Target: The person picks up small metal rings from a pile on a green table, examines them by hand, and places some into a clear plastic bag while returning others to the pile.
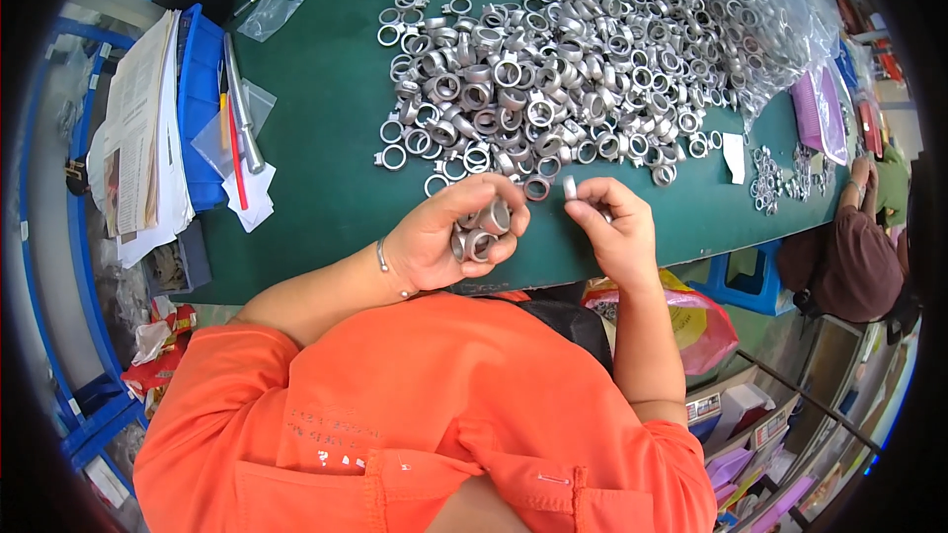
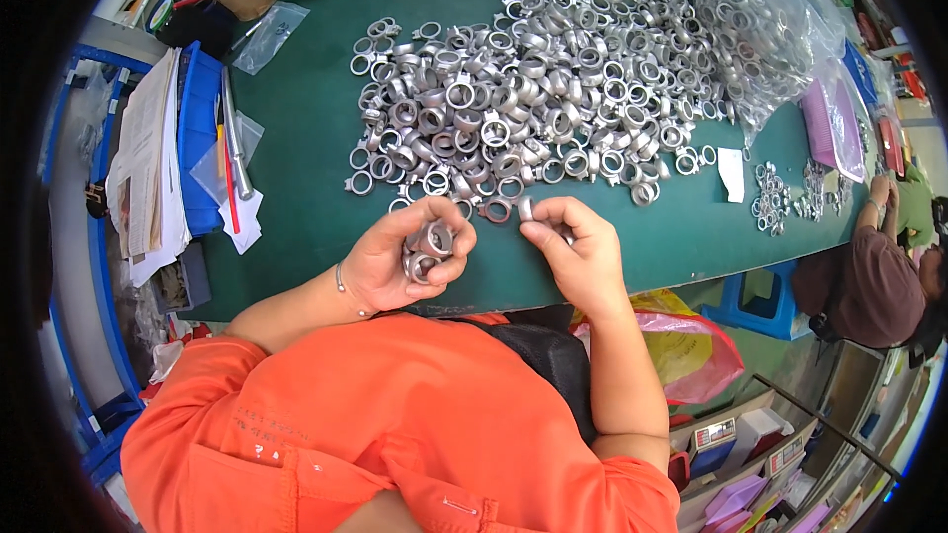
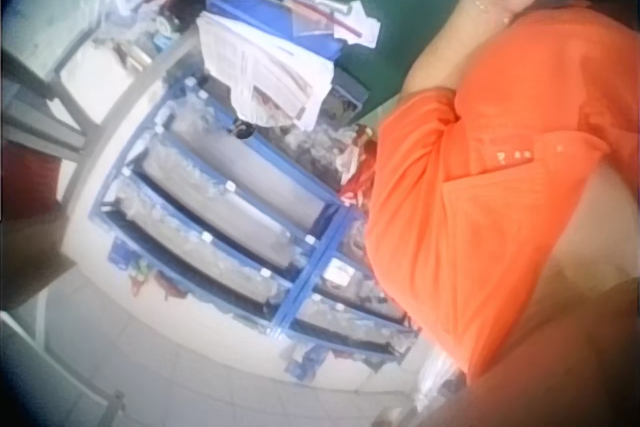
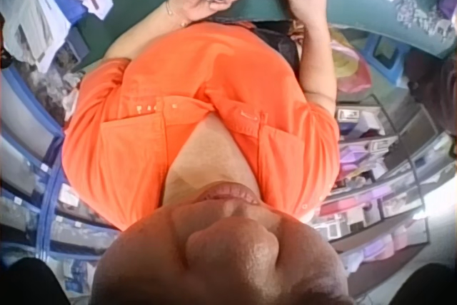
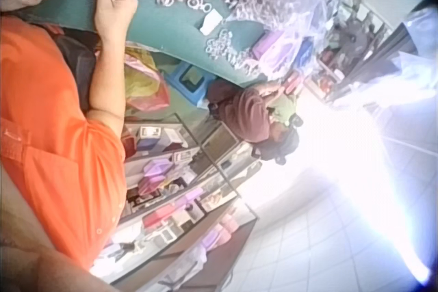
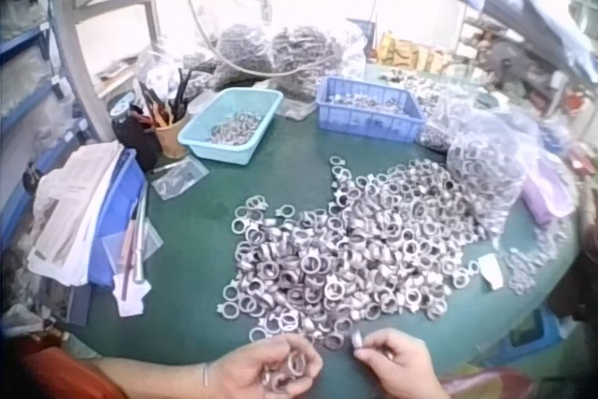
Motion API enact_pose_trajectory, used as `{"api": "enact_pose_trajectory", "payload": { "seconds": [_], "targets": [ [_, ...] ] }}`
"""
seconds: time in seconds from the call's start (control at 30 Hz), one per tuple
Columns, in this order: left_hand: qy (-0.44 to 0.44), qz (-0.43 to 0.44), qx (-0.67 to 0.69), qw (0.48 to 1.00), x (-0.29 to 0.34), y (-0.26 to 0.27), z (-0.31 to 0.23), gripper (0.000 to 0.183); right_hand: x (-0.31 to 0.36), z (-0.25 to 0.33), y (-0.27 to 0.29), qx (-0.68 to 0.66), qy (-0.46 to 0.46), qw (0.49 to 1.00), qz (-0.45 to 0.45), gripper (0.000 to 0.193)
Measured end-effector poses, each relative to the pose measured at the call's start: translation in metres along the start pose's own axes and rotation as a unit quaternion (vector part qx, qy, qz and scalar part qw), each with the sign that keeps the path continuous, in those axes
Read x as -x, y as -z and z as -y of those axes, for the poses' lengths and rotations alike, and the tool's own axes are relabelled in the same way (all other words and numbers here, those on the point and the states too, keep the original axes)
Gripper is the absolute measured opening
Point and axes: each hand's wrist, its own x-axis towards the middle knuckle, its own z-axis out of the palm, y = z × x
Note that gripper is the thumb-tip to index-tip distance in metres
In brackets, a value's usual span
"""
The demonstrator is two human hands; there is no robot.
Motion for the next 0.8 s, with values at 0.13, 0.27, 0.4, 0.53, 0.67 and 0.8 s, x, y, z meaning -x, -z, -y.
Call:
{"api": "enact_pose_trajectory", "payload": {
  "seconds": [0.13, 0.27, 0.4, 0.53, 0.67, 0.8],
  "targets": [
    [0.023, -0.102, -0.175, 0.979, -0.005, 0.000, 0.001, 0.012, 0.013, 0.012, -0.004, -0.107, 0.000, 0.992, 0.064, 0.008],
    [0.024, -0.156, -0.327, 0.932, -0.010, -0.017, 0.002, 0.015, 0.012, 0.017, -0.014, 0.185, 0.292, 0.938, 0.043, 0.012],
    [-0.285, -0.007, -0.589, 0.756, -0.014, -0.006, 0.005, 0.014, 0.013, 0.015, -0.020, 0.145, 0.312, 0.938, -0.032, 0.012],
    [-0.277, -0.028, -0.608, 0.744, -0.007, -0.010, 0.008, 0.017, 0.022, 0.015, -0.019, -0.146, -0.011, 0.989, 0.031, 0.015],
    [-0.282, -0.039, -0.625, 0.727, -0.007, -0.008, 0.012, 0.016, 0.021, 0.014, -0.024, -0.014, 0.168, 0.985, 0.030, 0.028],
    [-0.289, -0.062, -0.620, 0.727, -0.007, -0.011, 0.013, 0.015, 0.019, 0.016, -0.025, 0.012, 0.228, 0.974, 0.009, 0.030]
  ]
}}
